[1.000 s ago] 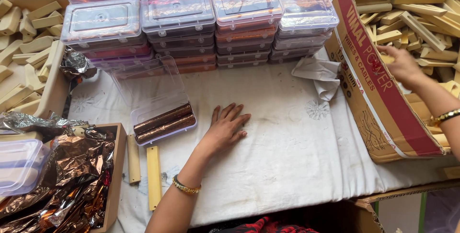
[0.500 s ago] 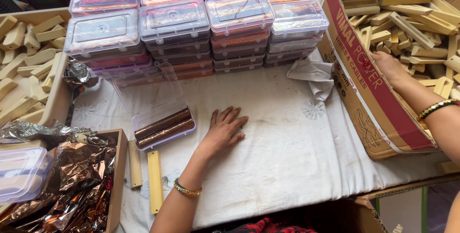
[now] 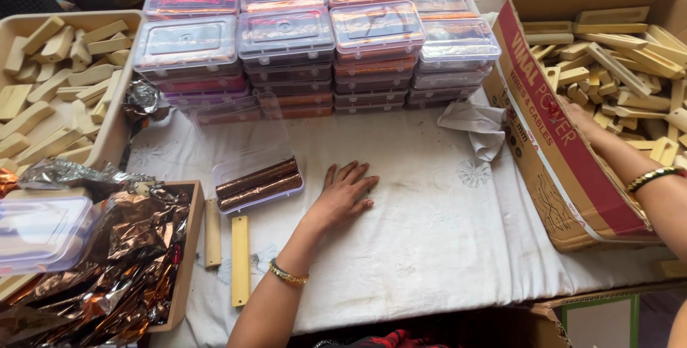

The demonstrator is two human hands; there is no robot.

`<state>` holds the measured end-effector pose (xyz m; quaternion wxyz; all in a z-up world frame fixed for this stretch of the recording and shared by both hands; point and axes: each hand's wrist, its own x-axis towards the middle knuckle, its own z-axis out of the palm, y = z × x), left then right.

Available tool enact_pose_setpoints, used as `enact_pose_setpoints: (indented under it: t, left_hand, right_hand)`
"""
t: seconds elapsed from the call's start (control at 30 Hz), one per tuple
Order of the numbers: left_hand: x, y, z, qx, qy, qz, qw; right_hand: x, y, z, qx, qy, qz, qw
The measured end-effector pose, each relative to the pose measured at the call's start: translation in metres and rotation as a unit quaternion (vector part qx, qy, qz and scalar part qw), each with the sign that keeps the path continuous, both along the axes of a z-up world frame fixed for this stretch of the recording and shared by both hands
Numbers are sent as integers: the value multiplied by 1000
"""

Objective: The person sits at a table and wraps small wooden blocks in copper-colored foil. They wipe the blocks with a white cloth before wrapping them and then place the wrapped items into a clear plastic container. The person repeats this process with multiple blocks.

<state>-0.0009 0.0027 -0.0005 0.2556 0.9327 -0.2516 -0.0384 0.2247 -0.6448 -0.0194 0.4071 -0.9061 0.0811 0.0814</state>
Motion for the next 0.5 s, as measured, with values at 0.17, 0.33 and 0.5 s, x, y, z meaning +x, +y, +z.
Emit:
enact_pose_setpoints:
  t: [0.17,0.33,0.5]
  left_hand:
    - [0,0,-5,-11,-5,-11,1000]
    - [-2,-1,0,3,6,-11,1000]
    - [-1,-1,1,20,11,-18,1000]
  right_hand:
    - [-49,60,101,-262,-41,18,964]
    - [-82,90,160,-307,0,-40,951]
    - [-101,82,190,-323,-20,-59,944]
